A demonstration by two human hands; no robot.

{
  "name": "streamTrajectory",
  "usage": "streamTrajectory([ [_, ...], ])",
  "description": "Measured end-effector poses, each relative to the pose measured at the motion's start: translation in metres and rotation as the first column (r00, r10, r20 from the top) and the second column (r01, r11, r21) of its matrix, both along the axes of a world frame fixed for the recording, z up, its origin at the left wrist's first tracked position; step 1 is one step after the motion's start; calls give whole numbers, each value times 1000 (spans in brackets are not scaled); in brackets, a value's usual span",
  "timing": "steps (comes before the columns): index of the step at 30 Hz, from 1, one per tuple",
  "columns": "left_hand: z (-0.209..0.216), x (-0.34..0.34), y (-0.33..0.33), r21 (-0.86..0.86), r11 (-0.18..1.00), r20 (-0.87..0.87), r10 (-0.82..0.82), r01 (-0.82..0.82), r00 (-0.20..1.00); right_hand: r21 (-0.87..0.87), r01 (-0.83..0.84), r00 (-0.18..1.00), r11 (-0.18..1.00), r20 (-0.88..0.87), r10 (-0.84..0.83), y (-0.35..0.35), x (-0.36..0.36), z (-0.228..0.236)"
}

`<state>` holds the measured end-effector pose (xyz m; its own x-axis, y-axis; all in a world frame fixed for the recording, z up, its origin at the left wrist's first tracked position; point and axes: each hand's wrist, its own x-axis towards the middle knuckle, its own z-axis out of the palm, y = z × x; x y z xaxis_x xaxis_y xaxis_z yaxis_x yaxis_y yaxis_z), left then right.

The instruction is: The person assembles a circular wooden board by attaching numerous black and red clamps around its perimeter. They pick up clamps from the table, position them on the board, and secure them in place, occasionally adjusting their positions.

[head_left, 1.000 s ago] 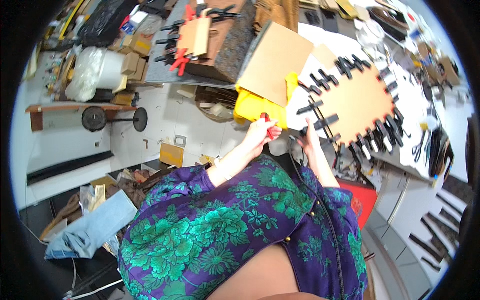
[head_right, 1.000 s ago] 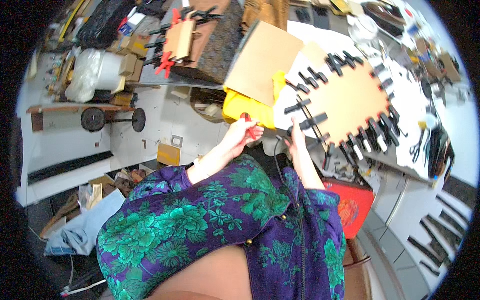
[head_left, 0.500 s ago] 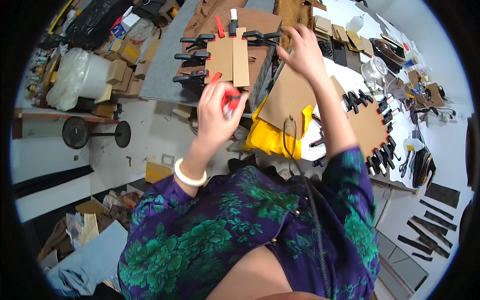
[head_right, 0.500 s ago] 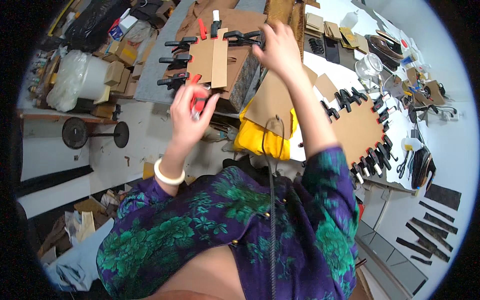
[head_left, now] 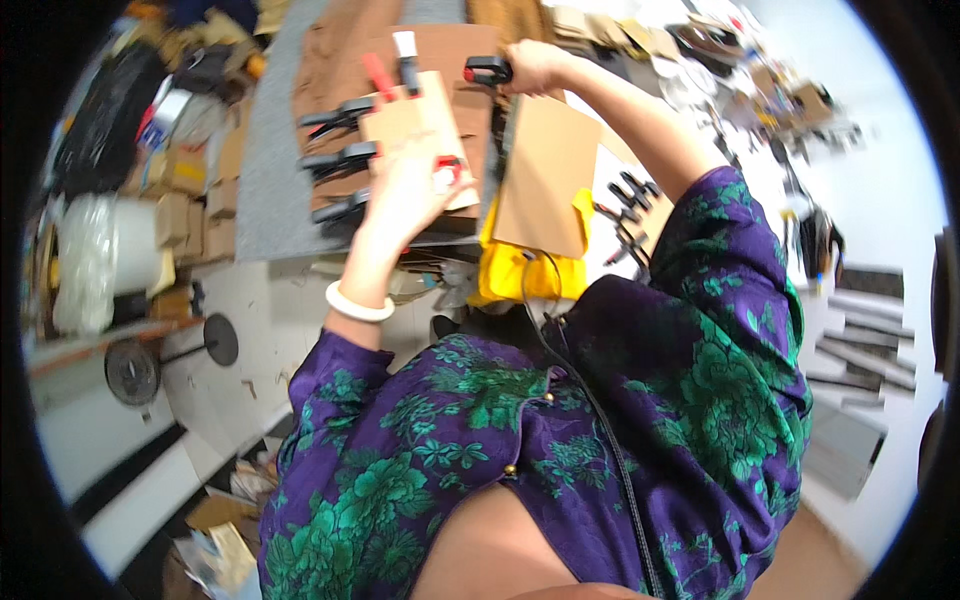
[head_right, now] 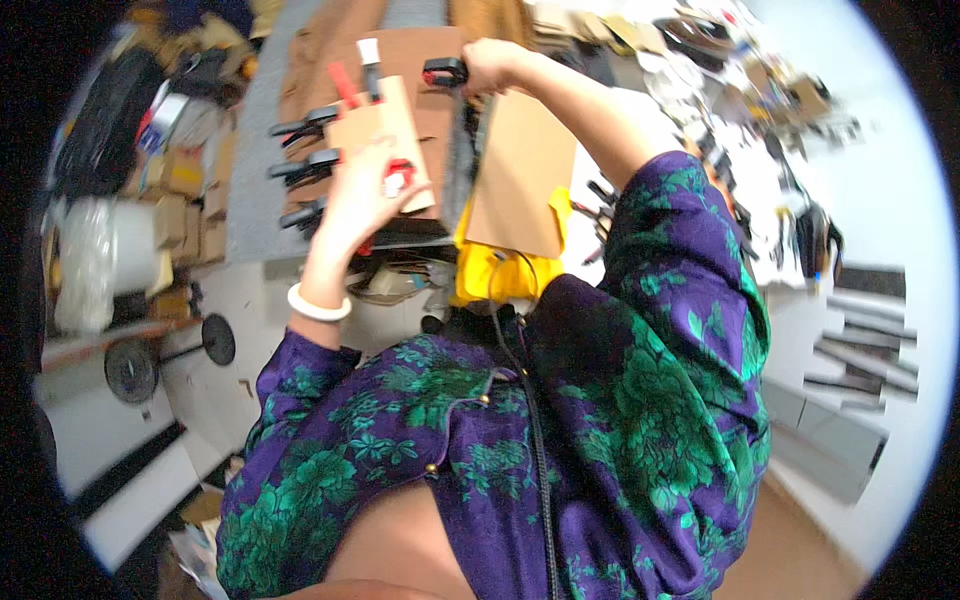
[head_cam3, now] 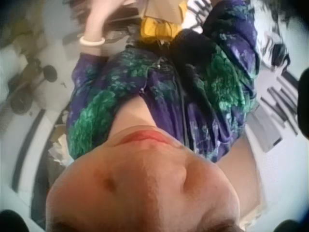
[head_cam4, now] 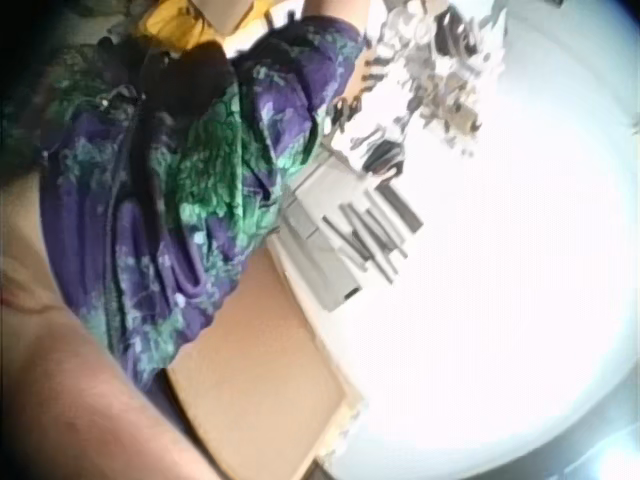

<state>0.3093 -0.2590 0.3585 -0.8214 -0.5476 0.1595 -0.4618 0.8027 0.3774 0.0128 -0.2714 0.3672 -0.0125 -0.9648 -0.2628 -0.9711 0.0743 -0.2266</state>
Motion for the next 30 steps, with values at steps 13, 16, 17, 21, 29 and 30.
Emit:
streamTrajectory([
  [13, -73, -169, 254, 984, 48, -178, 116, 173, 977, 724, 676, -564, 135, 627, -538, 476, 92, -138],
  [16, -166, -278, 364, 994, 40, 101, 81, -104, 992, 591, 804, -457, 64, 683, -570, 567, 34, -149],
  [17, -185, -290, 370, 974, 75, 215, 26, -216, 976, 526, 848, -376, 64, 683, -626, 577, 34, -160],
  [21, -207, -331, 405, 932, 43, 362, -160, -360, 919, 495, 865, -400, -78, 589, -702, 618, 15, -167],
  [29, -199, -355, 419, 924, -145, 279, -373, -353, 885, 313, 941, -262, -125, 444, -857, 620, -19, -185],
  [30, -197, -353, 419, 937, -132, 261, -356, -325, 897, 273, 954, -240, -126, 441, -865, 614, -24, -194],
])
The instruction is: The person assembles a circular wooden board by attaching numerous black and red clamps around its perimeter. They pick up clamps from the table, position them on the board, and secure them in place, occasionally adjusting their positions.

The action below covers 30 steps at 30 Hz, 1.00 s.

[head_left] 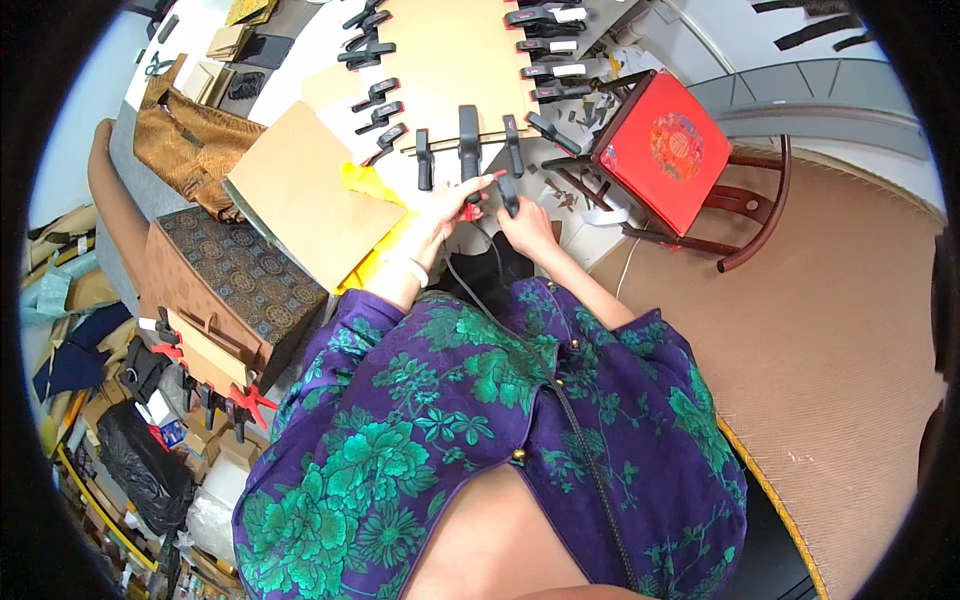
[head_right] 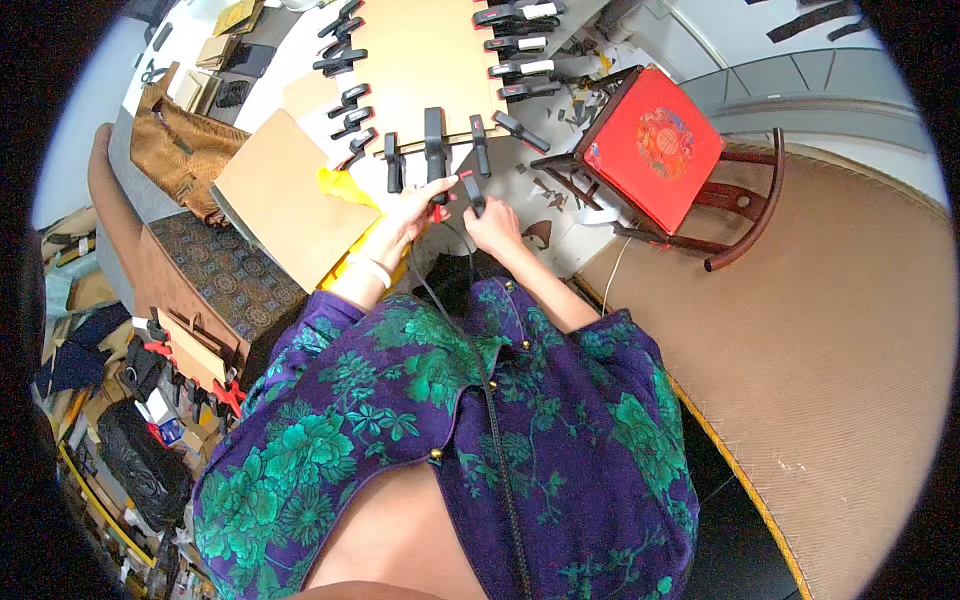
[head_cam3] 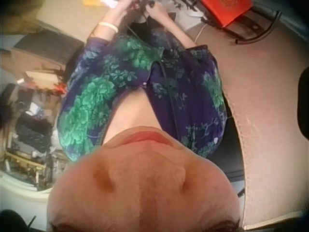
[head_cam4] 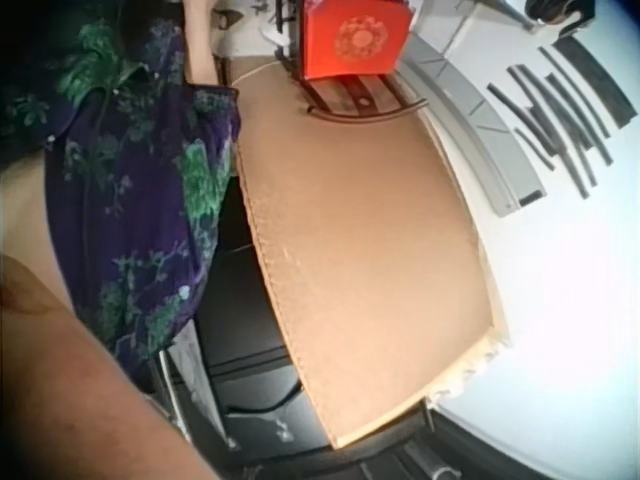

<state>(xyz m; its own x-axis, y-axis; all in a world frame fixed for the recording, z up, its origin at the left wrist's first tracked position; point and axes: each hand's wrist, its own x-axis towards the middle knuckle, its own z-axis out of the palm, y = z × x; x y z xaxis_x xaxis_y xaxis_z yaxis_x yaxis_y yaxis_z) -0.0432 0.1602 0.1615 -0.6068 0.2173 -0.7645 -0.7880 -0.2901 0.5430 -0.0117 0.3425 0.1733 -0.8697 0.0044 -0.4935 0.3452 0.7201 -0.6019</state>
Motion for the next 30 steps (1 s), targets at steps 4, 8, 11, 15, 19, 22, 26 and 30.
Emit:
streamTrajectory([
  [4, 11, 36, -6, -20, 1000, 5, 3, -3, 1000, 4, 40, 999, 999, -13, -40, -17, -14, -22],
  [8, 54, 83, -7, -77, 997, 65, 5, 0, 998, -17, 83, 994, 996, -71, -84, -31, -32, -35],
  [11, 61, 124, -20, 2, 1000, 46, -18, 18, 999, -40, 116, 988, 992, -94, -120, -42, -42, -37],
  [15, 69, 149, -30, -25, 1000, 50, -14, 15, 999, -55, 188, 973, 981, -128, -194, -54, -57, -36],
  [19, 76, 150, -35, 32, 999, 101, 41, -44, 994, 29, 196, 979, 980, -55, -194, -54, -65, -28],
  [22, 84, 156, -37, 30, 999, 67, 21, -23, 998, 86, 186, 978, 979, 82, -193, -56, -72, -12],
  [26, 75, 172, -43, 55, 998, 44, 15, -18, 999, 67, 180, 980, 981, 72, -184, -59, -66, -11],
  [30, 77, 174, -59, 43, 988, -117, -139, 145, 983, 42, 226, 955, 973, 186, -230, -52, -44, -7],
])
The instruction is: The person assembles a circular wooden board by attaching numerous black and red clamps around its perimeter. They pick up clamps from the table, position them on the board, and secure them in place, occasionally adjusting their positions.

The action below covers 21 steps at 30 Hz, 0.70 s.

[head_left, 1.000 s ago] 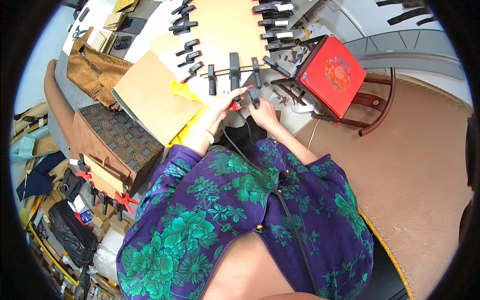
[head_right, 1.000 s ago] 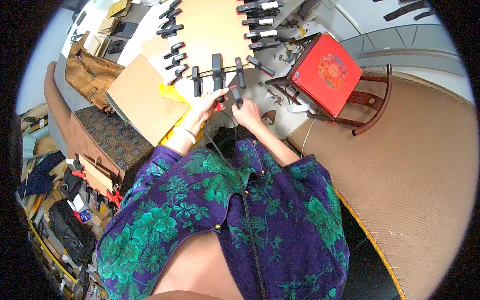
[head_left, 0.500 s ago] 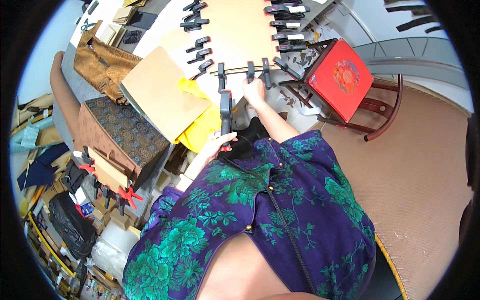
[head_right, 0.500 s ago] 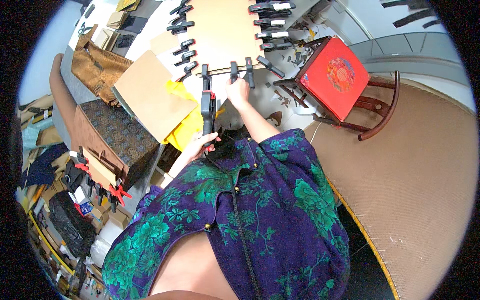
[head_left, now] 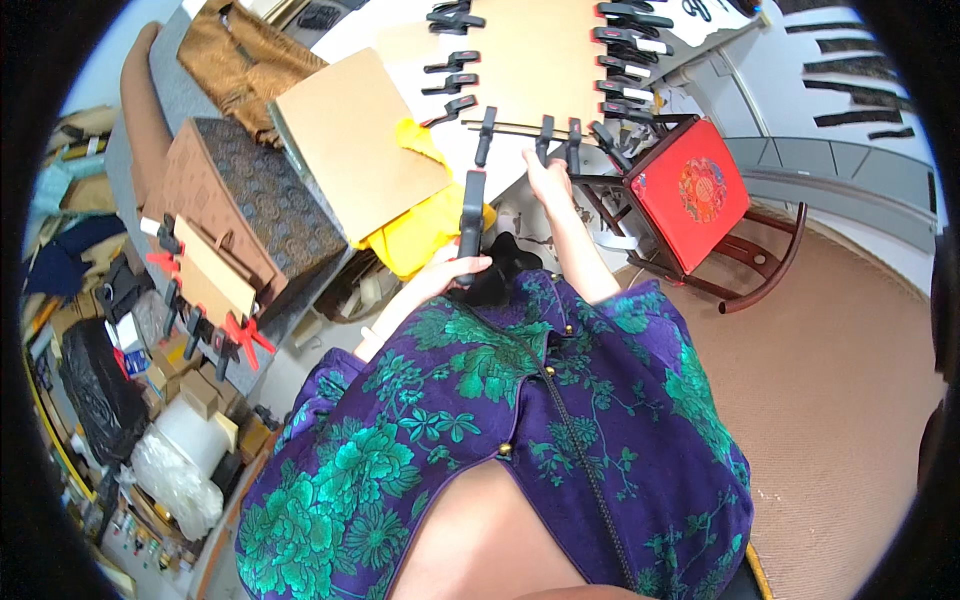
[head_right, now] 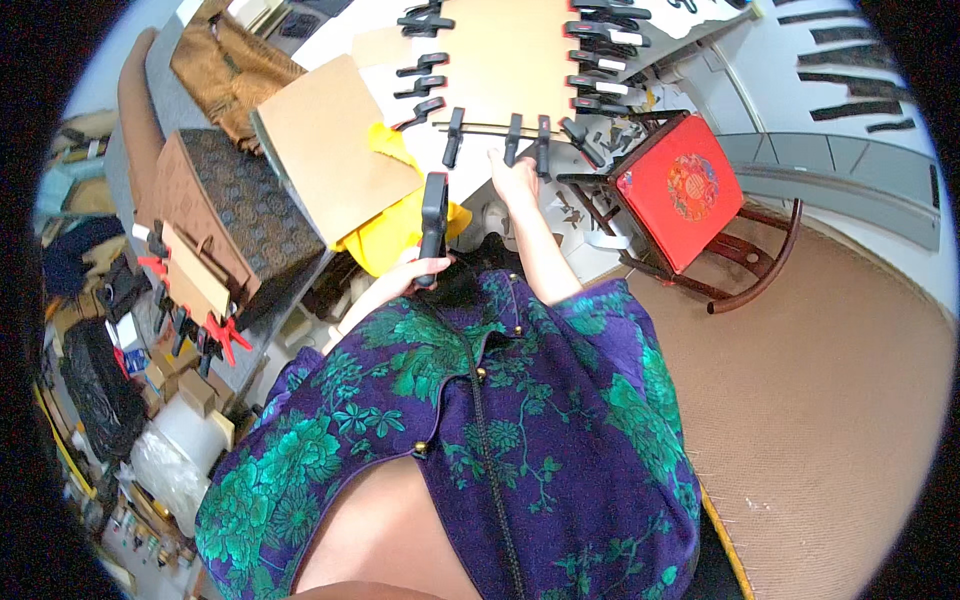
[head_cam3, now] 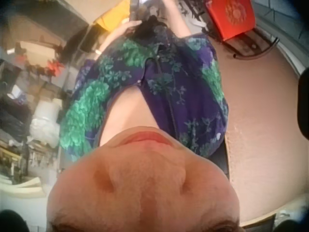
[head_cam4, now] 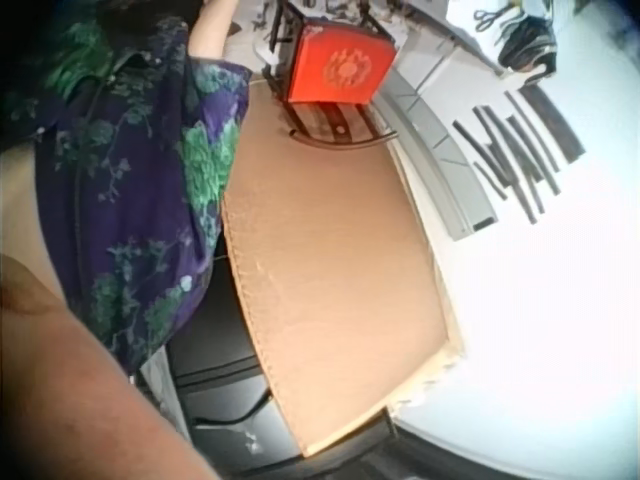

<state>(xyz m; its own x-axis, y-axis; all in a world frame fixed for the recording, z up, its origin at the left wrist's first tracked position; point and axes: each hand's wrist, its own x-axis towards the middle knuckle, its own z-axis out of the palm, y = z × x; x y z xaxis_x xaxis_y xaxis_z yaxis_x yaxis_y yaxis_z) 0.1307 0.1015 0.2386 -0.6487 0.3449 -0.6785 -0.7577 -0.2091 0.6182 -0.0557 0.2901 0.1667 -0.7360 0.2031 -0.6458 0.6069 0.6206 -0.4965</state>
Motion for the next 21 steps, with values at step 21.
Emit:
streamTrajectory([
  [21, 34, -22, 31, -498, 867, -387, -199, -22, 901, -692, -355, 933, 629, -308, 188, 0, 115, 114],
])
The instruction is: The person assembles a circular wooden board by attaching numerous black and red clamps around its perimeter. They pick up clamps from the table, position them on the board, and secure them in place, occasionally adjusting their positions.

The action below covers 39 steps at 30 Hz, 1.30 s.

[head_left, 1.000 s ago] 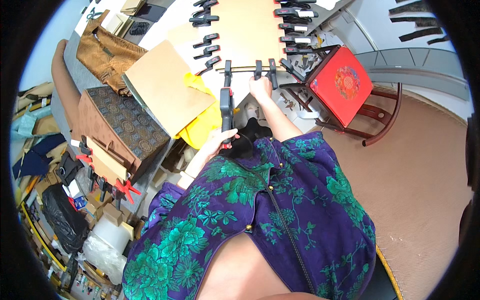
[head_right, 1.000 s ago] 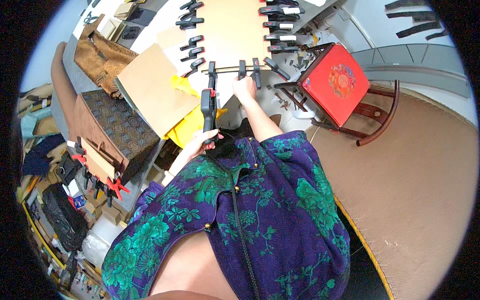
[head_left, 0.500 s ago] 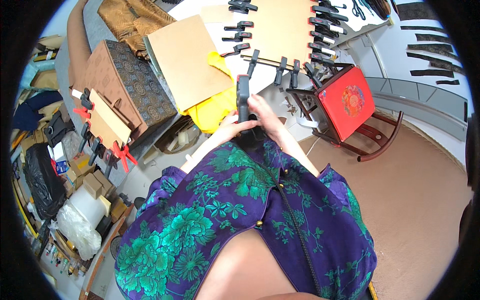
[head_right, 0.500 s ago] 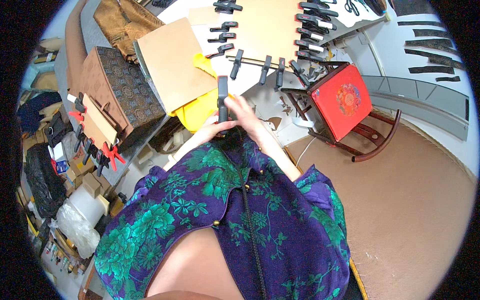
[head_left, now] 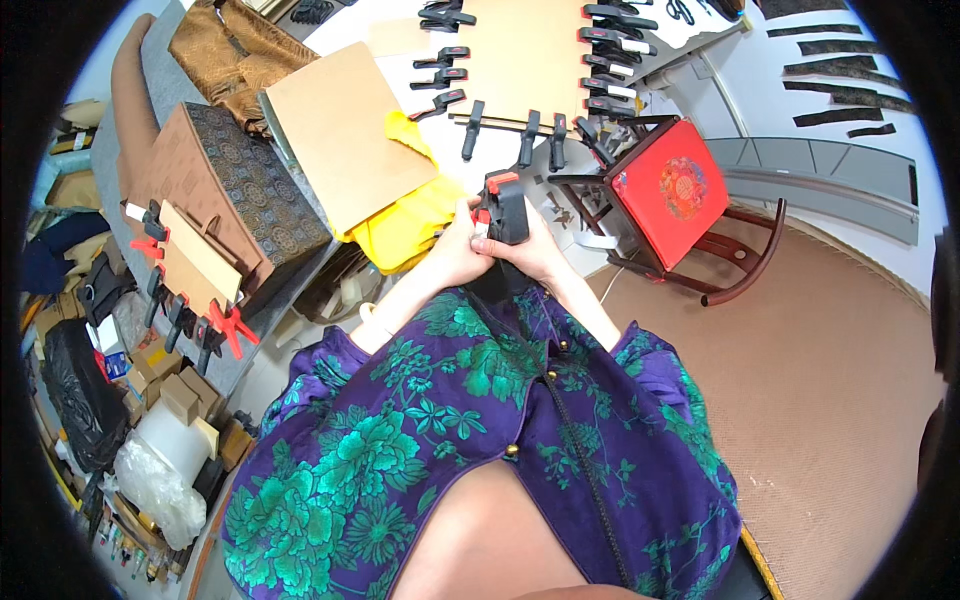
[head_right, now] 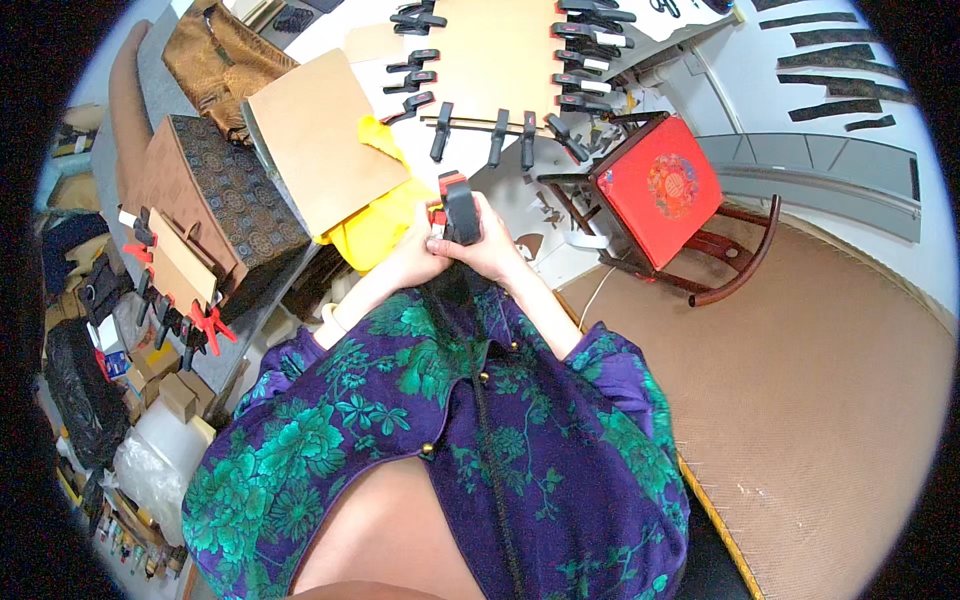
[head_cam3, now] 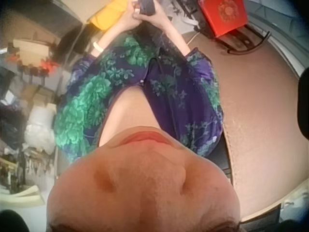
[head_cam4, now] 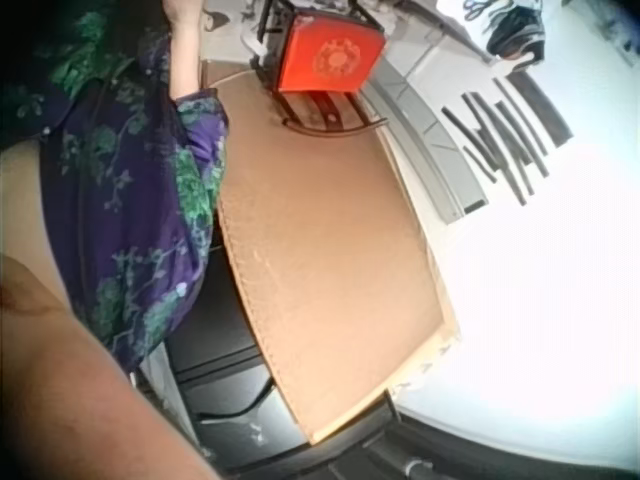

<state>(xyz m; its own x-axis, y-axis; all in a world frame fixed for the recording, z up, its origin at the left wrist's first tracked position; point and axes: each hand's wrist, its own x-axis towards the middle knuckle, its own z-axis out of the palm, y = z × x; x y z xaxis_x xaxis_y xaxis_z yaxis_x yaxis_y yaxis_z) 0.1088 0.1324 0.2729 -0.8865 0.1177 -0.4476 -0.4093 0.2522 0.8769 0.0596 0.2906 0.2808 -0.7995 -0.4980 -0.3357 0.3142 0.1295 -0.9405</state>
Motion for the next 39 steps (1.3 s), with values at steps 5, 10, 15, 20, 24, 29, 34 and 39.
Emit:
streamTrajectory([
  [5, -4, -6, 7, 69, 997, -107, 27, -20, 994, -167, 105, 992, 980, 92, -90, 7, -9, 3],
  [10, 31, -39, 32, -101, 989, 111, 115, -104, 987, 0, 73, 967, 997, -245, -71, 31, -55, -6],
  [15, 25, -68, 51, 336, 896, 250, 211, -290, 945, -108, 61, 998, 992, -19, -63, 67, -110, -23],
  [20, 17, -87, 81, 476, 752, 263, 373, -455, 890, -57, -62, 998, 996, -32, 61, 88, -152, -19],
  [24, -5, -87, 86, 399, 773, 251, 424, -492, 870, 29, -98, 987, 995, -126, 101, 102, -174, -9],
  [29, -75, -68, 58, 280, 647, 478, 547, -709, 687, 49, 95, 994, 994, -64, -92, 137, -214, 0],
  [34, -110, -93, 48, 314, 553, 571, 539, -771, 619, 136, 59, 992, 989, -122, -42, 160, -231, -1],
  [39, -122, -115, 43, 363, 528, 559, 536, -768, 633, 108, 59, 996, 992, -79, -51, 162, -223, -4],
])
